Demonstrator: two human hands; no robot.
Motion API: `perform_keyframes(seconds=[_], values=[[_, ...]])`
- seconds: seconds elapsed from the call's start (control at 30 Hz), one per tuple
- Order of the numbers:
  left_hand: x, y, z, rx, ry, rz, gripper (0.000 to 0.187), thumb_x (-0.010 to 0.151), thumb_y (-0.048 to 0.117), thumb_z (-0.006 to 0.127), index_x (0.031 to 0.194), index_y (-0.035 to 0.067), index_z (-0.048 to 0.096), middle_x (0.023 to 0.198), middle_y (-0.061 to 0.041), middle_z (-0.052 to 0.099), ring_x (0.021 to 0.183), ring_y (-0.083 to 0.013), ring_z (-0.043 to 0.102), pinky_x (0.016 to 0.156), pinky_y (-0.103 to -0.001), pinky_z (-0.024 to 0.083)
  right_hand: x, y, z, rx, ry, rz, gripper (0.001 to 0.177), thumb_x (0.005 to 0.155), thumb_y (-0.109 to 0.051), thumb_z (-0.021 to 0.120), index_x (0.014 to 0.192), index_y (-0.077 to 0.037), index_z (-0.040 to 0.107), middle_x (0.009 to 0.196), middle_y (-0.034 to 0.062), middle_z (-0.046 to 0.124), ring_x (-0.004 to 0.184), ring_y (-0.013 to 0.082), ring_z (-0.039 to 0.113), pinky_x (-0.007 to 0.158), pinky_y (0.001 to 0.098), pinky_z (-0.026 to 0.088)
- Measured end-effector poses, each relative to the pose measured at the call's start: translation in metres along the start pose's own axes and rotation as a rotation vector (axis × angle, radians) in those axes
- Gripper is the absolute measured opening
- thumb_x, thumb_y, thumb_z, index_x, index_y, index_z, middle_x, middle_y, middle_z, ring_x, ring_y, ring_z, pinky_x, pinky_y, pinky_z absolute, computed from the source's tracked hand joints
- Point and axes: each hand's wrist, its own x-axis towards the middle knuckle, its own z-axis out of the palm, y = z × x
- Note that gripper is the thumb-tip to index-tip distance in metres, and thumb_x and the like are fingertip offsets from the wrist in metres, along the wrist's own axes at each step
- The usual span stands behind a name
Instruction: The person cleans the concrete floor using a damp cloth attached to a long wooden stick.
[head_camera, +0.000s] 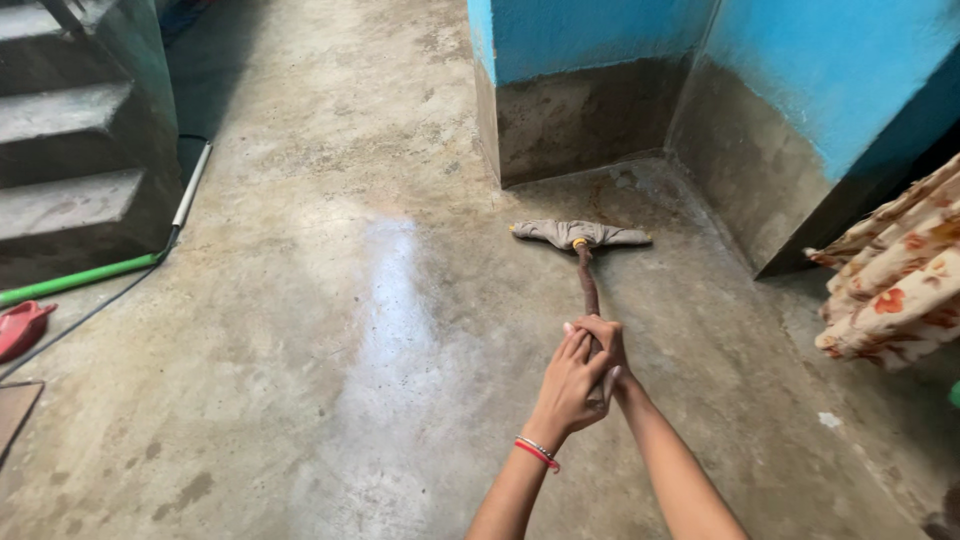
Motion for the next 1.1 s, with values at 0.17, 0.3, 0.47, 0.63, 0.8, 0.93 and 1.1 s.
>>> perform_keyframes(seconds=[0.17, 0.3, 0.47, 0.63, 0.8, 0.93, 1.1], values=[[-0.016, 0.049, 0.008, 0.049, 0.02, 0.107, 0.034, 0.096, 0.026, 0.065, 0.113, -0.003, 0.063, 0.13, -0.037, 0.057, 0.136, -0.0513, 0.047, 0.122, -0.054, 0.031, -0.032, -0.019, -0.039, 0.028, -0.012, -0.054, 0.015, 0.084, -0.01, 0.073, 0.078, 0.0, 0.063, 0.069, 0.0125, 0.064, 0.064, 0.0254, 0.062, 0.058, 0.0365, 0.048], [-0.035, 0.091, 0.017, 0.15, -0.09, 0.218, 0.037, 0.087, 0.033, 0.065, 0.101, -0.002, 0.064, 0.118, -0.039, 0.06, 0.126, -0.0534, 0.05, 0.118, -0.056, 0.03, -0.073, -0.042, -0.08, 0.04, -0.031, -0.029, 0.018, 0.086, -0.012, 0.072, 0.078, 0.0, 0.061, 0.069, 0.0124, 0.062, 0.064, 0.0259, 0.061, 0.058, 0.0375, 0.047], [-0.066, 0.145, 0.025, 0.139, -0.17, 0.335, 0.04, 0.095, 0.041, 0.064, 0.09, 0.001, 0.061, 0.1, -0.035, 0.063, 0.115, -0.0515, 0.059, 0.124, -0.054, 0.032, -0.128, -0.077, -0.115, 0.044, -0.037, -0.036, 0.024, 0.087, -0.01, 0.073, 0.073, 0.0, 0.057, 0.066, 0.012, 0.059, 0.062, 0.0261, 0.054, 0.057, 0.0386, 0.044], [-0.092, 0.204, 0.03, 0.096, -0.304, 0.331, 0.045, 0.1, 0.044, 0.061, 0.091, 0.0, 0.06, 0.093, -0.033, 0.063, 0.104, -0.0502, 0.063, 0.123, -0.054, 0.035, -0.173, -0.118, -0.156, 0.051, -0.05, 0.021, 0.026, 0.086, -0.006, 0.074, 0.07, -0.001, 0.054, 0.063, 0.0087, 0.057, 0.059, 0.0207, 0.053, 0.054, 0.0358, 0.044], [-0.119, 0.25, 0.037, 0.242, -0.236, 0.432, 0.044, 0.098, 0.047, 0.055, 0.097, 0.004, 0.062, 0.098, -0.033, 0.066, 0.113, -0.0491, 0.067, 0.123, -0.055, 0.036, -0.213, -0.139, -0.187, 0.018, -0.011, 0.009, 0.025, 0.082, -0.005, 0.074, 0.067, -0.003, 0.054, 0.059, 0.008, 0.054, 0.054, 0.0203, 0.05, 0.05, 0.0361, 0.04], [-0.131, 0.262, 0.061, 0.413, -0.374, 0.516, 0.044, 0.106, 0.044, 0.055, 0.093, 0.002, 0.059, 0.094, -0.035, 0.066, 0.102, -0.0467, 0.068, 0.117, -0.055, 0.041, -0.234, -0.133, -0.196, 0.03, 0.062, -0.035, 0.028, 0.08, -0.005, 0.073, 0.065, -0.004, 0.05, 0.057, 0.0081, 0.048, 0.052, 0.0217, 0.048, 0.048, 0.0368, 0.038], [-0.119, 0.233, 0.097, 0.39, -0.376, 0.522, 0.039, 0.083, 0.039, 0.06, 0.095, 0.002, 0.06, 0.092, -0.034, 0.068, 0.101, -0.046, 0.07, 0.117, -0.053, 0.043, -0.219, -0.105, -0.199, 0.022, 0.049, -0.024, 0.03, 0.081, -0.004, 0.073, 0.064, -0.003, 0.048, 0.057, 0.0084, 0.046, 0.051, 0.0226, 0.046, 0.048, 0.0384, 0.037]])
